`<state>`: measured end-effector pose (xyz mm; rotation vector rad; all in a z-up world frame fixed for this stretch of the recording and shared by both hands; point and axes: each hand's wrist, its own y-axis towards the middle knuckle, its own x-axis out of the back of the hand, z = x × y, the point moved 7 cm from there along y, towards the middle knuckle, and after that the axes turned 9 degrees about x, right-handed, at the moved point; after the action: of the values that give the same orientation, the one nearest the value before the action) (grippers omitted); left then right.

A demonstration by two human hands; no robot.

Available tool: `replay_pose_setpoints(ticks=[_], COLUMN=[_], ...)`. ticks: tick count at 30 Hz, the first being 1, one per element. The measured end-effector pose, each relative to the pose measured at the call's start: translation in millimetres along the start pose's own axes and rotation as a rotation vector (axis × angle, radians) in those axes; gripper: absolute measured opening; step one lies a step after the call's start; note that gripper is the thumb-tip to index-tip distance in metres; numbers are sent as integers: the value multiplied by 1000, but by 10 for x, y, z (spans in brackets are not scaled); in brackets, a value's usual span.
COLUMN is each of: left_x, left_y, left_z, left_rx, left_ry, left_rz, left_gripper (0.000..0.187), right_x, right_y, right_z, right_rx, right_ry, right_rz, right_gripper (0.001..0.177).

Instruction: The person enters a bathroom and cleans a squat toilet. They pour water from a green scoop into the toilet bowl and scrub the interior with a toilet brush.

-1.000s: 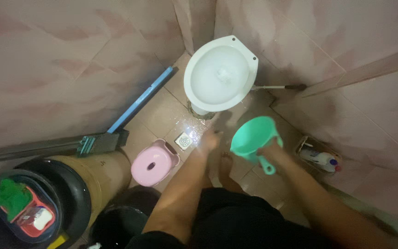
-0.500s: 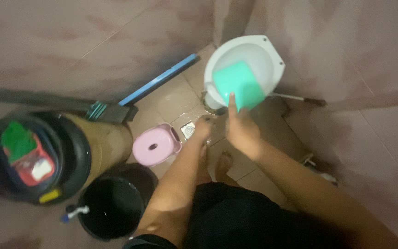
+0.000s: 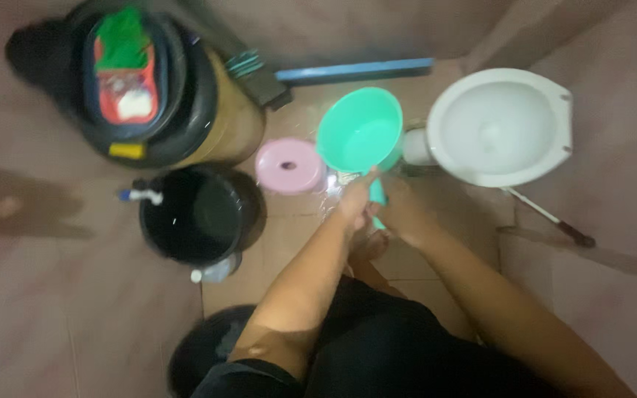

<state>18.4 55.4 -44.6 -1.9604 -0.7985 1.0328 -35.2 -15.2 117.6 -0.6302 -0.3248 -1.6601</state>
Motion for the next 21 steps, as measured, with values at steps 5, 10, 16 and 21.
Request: replay_pose_setpoints(ticks=[5, 10, 16, 21], left_x=[1805, 3611, 4386, 3512], left_y=[176, -283, -933, -432], left_z=[565, 819, 355, 116], left_rx=[42, 201, 62, -394], left_ry=[-81, 705, 1015, 1277], left_rz=[-350, -793, -1423, -1130], left_gripper=[36, 30, 43, 45], right_x=[-1116, -1819, -1747, -1407], right_y=[71, 94, -28, -183], right_z=[-298, -670, -585, -708], right_rx=[-247, -386, -418, -632], right_ry=[190, 261, 165, 334], right_rz=[340, 300, 128, -173], right_gripper=[50, 47, 34, 39])
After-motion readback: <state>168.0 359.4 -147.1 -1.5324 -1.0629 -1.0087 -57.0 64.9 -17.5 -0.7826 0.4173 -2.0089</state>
